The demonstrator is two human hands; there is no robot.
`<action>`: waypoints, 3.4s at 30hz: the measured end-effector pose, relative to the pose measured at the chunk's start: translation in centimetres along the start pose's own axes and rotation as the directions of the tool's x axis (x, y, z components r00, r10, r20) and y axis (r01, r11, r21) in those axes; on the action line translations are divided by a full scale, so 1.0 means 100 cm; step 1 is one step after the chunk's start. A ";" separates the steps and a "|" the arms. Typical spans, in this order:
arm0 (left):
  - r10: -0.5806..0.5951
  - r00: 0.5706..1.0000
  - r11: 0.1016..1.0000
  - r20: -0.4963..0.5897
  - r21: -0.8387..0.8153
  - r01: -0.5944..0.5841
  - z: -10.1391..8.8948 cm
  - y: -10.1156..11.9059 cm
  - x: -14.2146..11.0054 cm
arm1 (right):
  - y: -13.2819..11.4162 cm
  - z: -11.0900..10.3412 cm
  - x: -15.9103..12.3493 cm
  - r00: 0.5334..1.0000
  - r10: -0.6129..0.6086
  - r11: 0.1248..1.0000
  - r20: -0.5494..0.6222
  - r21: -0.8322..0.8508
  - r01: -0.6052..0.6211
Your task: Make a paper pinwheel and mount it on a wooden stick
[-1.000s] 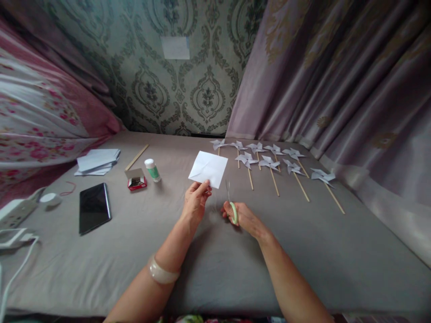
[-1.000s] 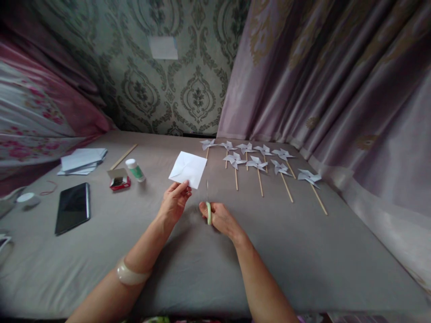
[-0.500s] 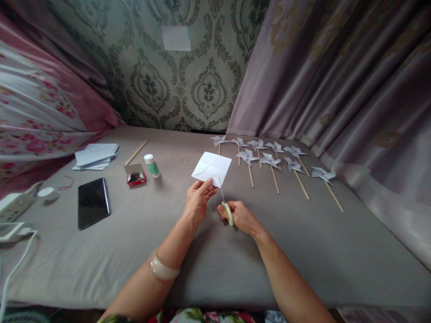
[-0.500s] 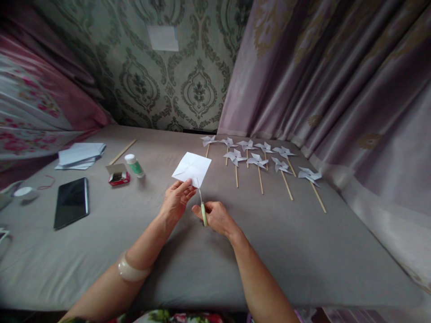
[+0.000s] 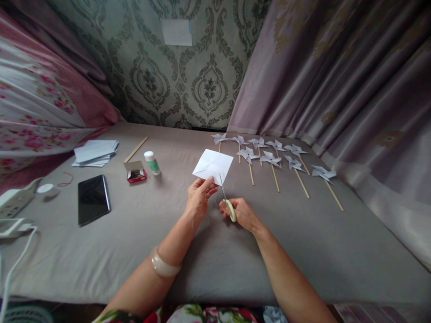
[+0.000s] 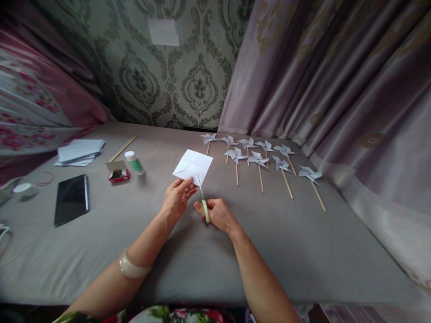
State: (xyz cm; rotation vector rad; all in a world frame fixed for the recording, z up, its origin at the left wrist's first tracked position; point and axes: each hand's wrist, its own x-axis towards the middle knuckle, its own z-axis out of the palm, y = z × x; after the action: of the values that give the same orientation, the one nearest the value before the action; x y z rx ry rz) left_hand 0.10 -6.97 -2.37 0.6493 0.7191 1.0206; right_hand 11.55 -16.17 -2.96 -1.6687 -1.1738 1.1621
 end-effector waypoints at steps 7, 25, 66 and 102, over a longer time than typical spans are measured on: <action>-0.005 1.000 1.000 -0.003 -0.009 0.005 0.002 0.002 -0.002 | 0.003 0.000 0.002 1.000 -0.005 1.000 -0.004 -0.018 0.005; -0.006 1.000 1.000 -0.018 0.003 0.006 0.002 0.002 0.000 | -0.002 0.003 0.001 0.993 0.025 0.999 -0.116 -0.038 -0.030; 0.051 0.995 0.988 0.082 0.140 -0.062 0.005 -0.008 -0.008 | -0.006 0.002 0.001 0.972 -0.043 0.999 -0.229 -0.014 0.041; 0.068 0.994 0.995 0.081 0.064 -0.074 0.004 -0.006 -0.006 | 0.001 0.002 0.004 0.994 -0.063 0.997 -0.094 -0.041 0.059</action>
State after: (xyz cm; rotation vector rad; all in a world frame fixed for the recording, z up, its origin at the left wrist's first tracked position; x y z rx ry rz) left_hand 0.53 -7.78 -2.40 0.7739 0.6676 1.0337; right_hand 11.41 -15.80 -3.25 -1.6858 -1.1851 1.0169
